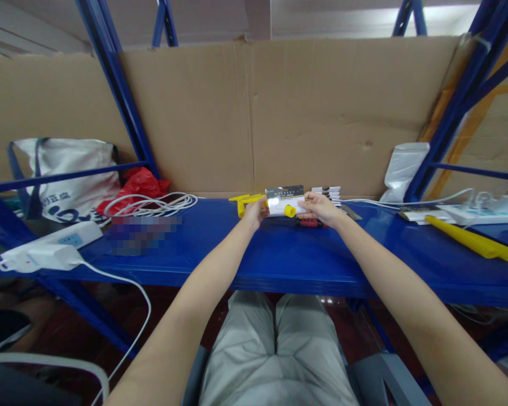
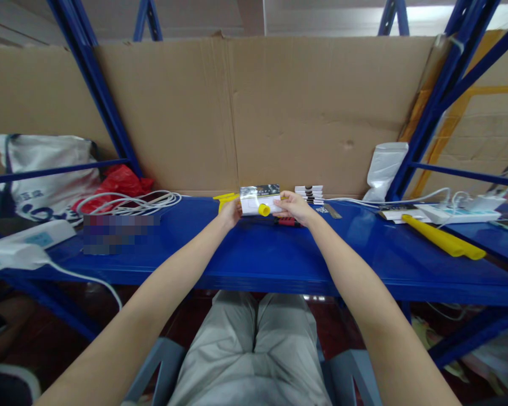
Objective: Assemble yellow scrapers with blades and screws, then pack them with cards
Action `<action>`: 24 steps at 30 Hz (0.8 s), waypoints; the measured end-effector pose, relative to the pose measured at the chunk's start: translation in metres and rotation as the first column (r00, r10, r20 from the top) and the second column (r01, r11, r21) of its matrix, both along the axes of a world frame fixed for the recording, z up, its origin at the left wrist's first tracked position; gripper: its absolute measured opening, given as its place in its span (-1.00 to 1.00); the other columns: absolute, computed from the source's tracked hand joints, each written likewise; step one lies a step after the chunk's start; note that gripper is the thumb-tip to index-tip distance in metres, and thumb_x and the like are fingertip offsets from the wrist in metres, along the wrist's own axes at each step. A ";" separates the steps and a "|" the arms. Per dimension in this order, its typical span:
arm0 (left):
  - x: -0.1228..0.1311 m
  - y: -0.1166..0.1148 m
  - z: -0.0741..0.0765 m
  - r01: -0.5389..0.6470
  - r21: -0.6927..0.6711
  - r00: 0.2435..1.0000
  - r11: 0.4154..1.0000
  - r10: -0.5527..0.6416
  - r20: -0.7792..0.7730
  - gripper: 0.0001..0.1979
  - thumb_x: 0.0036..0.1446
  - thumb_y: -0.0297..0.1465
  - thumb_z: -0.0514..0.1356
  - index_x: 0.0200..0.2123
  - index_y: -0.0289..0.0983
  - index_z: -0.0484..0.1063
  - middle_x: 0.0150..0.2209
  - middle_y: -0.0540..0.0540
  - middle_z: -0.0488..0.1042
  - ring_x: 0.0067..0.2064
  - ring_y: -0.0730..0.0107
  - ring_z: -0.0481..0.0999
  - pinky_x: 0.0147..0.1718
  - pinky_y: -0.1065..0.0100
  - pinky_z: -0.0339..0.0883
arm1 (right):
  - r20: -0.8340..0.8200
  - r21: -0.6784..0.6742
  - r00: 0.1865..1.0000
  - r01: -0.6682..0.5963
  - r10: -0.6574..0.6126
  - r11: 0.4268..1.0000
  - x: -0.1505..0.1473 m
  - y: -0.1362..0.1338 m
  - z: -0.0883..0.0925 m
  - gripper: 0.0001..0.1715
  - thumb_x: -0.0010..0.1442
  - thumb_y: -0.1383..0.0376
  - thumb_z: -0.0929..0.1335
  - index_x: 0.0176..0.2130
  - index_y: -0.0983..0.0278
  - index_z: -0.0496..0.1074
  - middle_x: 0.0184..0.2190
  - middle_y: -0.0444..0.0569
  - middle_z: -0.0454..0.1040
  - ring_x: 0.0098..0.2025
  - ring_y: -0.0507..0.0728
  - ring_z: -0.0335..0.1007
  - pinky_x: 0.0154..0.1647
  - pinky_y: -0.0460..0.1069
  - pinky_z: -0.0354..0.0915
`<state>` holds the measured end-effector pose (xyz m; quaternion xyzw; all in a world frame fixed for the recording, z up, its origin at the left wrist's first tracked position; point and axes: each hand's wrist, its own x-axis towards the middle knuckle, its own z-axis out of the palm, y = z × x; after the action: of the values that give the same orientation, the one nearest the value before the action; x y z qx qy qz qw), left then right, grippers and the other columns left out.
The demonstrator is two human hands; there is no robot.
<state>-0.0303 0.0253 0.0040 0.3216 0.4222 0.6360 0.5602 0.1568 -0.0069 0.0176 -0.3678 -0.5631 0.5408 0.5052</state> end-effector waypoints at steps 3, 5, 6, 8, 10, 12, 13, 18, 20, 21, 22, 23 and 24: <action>0.007 -0.006 -0.001 0.078 0.060 0.997 0.995 -0.077 -0.010 -0.89 0.00 -0.60 0.16 -0.47 -0.31 0.44 -0.49 -0.05 0.52 -0.44 0.44 0.54 -0.40 0.42 0.44 | 0.022 0.012 1.000 0.002 -0.003 1.000 -0.004 -0.001 -0.002 -0.70 -0.06 0.43 0.48 -0.47 0.27 0.26 -0.46 -0.14 0.53 -0.41 0.03 0.51 -0.42 -0.08 0.49; 0.010 -0.011 -0.001 0.098 0.100 0.995 0.990 -0.094 -0.038 -0.88 -0.02 -0.60 0.19 -0.48 -0.29 0.46 -0.45 -0.05 0.54 -0.39 0.43 0.55 -0.37 0.43 0.45 | 0.038 0.028 0.999 0.004 -0.005 1.000 -0.005 0.000 -0.004 -0.70 -0.07 0.42 0.48 -0.47 0.27 0.26 -0.49 -0.16 0.52 -0.44 0.01 0.51 -0.45 -0.11 0.48; 0.011 -0.013 -0.002 0.106 0.110 0.993 0.988 -0.100 -0.060 -0.89 -0.03 -0.59 0.20 -0.48 -0.28 0.47 -0.44 -0.05 0.55 -0.37 0.41 0.56 -0.37 0.43 0.45 | 0.045 0.036 0.999 0.003 -0.005 0.999 -0.005 0.000 -0.005 -0.70 -0.07 0.41 0.49 -0.47 0.27 0.27 -0.50 -0.16 0.51 -0.46 0.00 0.50 -0.46 -0.12 0.48; 0.012 -0.017 -0.002 0.126 0.116 0.987 0.985 -0.113 -0.110 -0.90 -0.04 -0.56 0.22 -0.47 -0.25 0.49 -0.42 -0.05 0.56 -0.34 0.39 0.56 -0.38 0.43 0.45 | 0.052 0.051 0.999 0.008 -0.011 0.999 -0.004 0.001 -0.006 -0.69 -0.07 0.41 0.49 -0.48 0.27 0.27 -0.53 -0.18 0.50 -0.48 -0.01 0.49 -0.48 -0.14 0.47; 0.012 -0.019 -0.001 0.161 0.118 0.978 0.980 -0.142 -0.156 -0.89 -0.04 -0.56 0.22 -0.47 -0.25 0.49 -0.41 -0.06 0.56 -0.35 0.40 0.56 -0.38 0.43 0.44 | 0.058 0.056 0.998 0.022 -0.026 0.998 -0.004 0.003 -0.007 -0.68 -0.07 0.41 0.49 -0.49 0.27 0.26 -0.55 -0.19 0.49 -0.50 -0.02 0.48 -0.49 -0.14 0.47; 0.012 -0.021 0.000 0.200 0.118 0.965 0.973 -0.175 -0.194 -0.88 -0.03 -0.57 0.20 -0.49 -0.26 0.49 -0.41 -0.08 0.55 -0.36 0.42 0.54 -0.38 0.43 0.42 | 0.068 0.056 0.997 0.043 -0.046 0.998 -0.004 0.004 -0.007 -0.68 -0.07 0.41 0.49 -0.49 0.27 0.25 -0.56 -0.19 0.48 -0.51 -0.02 0.47 -0.50 -0.15 0.46; 0.011 -0.021 0.000 0.210 0.105 0.958 0.972 -0.184 -0.220 -0.89 -0.02 -0.56 0.19 -0.49 -0.26 0.48 -0.41 -0.10 0.55 -0.37 0.41 0.53 -0.38 0.42 0.41 | 0.073 0.057 0.996 0.052 -0.057 0.997 -0.004 0.004 -0.007 -0.67 -0.07 0.41 0.49 -0.50 0.27 0.25 -0.56 -0.19 0.48 -0.51 -0.02 0.47 -0.50 -0.15 0.46; 0.010 -0.024 0.001 0.229 -0.008 0.901 0.973 -0.215 -0.377 -0.89 0.03 -0.43 0.14 -0.45 -0.23 0.48 -0.40 -0.12 0.54 -0.34 0.32 0.50 -0.37 0.31 0.38 | 0.068 0.064 0.992 0.103 -0.108 0.993 -0.005 0.005 -0.006 -0.68 -0.07 0.40 0.49 -0.49 0.27 0.24 -0.54 -0.18 0.48 -0.49 -0.03 0.46 -0.47 -0.15 0.45; 0.010 -0.024 0.002 0.278 -0.020 0.884 0.960 -0.264 -0.386 -0.85 0.06 -0.38 0.10 -0.41 -0.21 0.48 -0.34 -0.11 0.54 -0.27 0.29 0.50 -0.29 0.26 0.38 | 0.051 0.068 0.989 0.137 -0.141 0.988 -0.004 0.005 -0.006 -0.68 -0.06 0.40 0.48 -0.50 0.28 0.22 -0.52 -0.18 0.48 -0.48 -0.03 0.47 -0.44 -0.13 0.45; 0.009 -0.024 0.003 0.300 -0.018 0.880 0.954 -0.284 -0.382 -0.82 0.06 -0.37 0.07 -0.38 -0.20 0.48 -0.31 -0.10 0.55 -0.23 0.28 0.50 -0.24 0.23 0.37 | 0.041 0.071 0.986 0.156 -0.159 0.985 -0.004 0.005 -0.006 -0.67 -0.05 0.40 0.47 -0.51 0.28 0.22 -0.51 -0.18 0.48 -0.47 -0.03 0.47 -0.43 -0.13 0.46; 0.009 -0.023 0.003 0.314 -0.012 0.878 0.949 -0.296 -0.375 -0.81 0.07 -0.36 0.06 -0.35 -0.18 0.48 -0.29 -0.09 0.55 -0.19 0.27 0.49 -0.20 0.20 0.35 | 0.033 0.073 0.984 0.174 -0.177 0.982 -0.004 0.006 -0.006 -0.67 -0.05 0.40 0.47 -0.51 0.28 0.21 -0.51 -0.19 0.48 -0.46 -0.03 0.47 -0.41 -0.12 0.46; 0.008 -0.023 0.003 0.323 0.000 0.880 0.946 -0.301 -0.367 -0.79 0.06 -0.36 0.05 -0.31 -0.17 0.48 -0.26 -0.09 0.55 -0.16 0.25 0.49 -0.16 0.17 0.34 | 0.027 0.074 0.981 0.191 -0.194 0.979 -0.004 0.006 -0.005 -0.67 -0.04 0.40 0.46 -0.51 0.28 0.20 -0.50 -0.18 0.48 -0.45 -0.02 0.47 -0.39 -0.11 0.46; 0.008 -0.022 0.004 0.328 0.014 0.884 0.944 -0.302 -0.355 -0.78 0.06 -0.36 0.05 -0.28 -0.16 0.47 -0.24 -0.09 0.55 -0.13 0.24 0.48 -0.14 0.15 0.32 | 0.022 0.076 0.978 0.206 -0.208 0.976 -0.004 0.006 -0.005 -0.67 -0.04 0.41 0.46 -0.51 0.28 0.19 -0.49 -0.18 0.48 -0.44 -0.02 0.47 -0.37 -0.10 0.46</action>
<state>-0.0228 0.0035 0.0079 0.5137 0.4331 0.4844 0.5602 0.1528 -0.0012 0.0128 -0.4139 -0.5485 0.4587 0.5634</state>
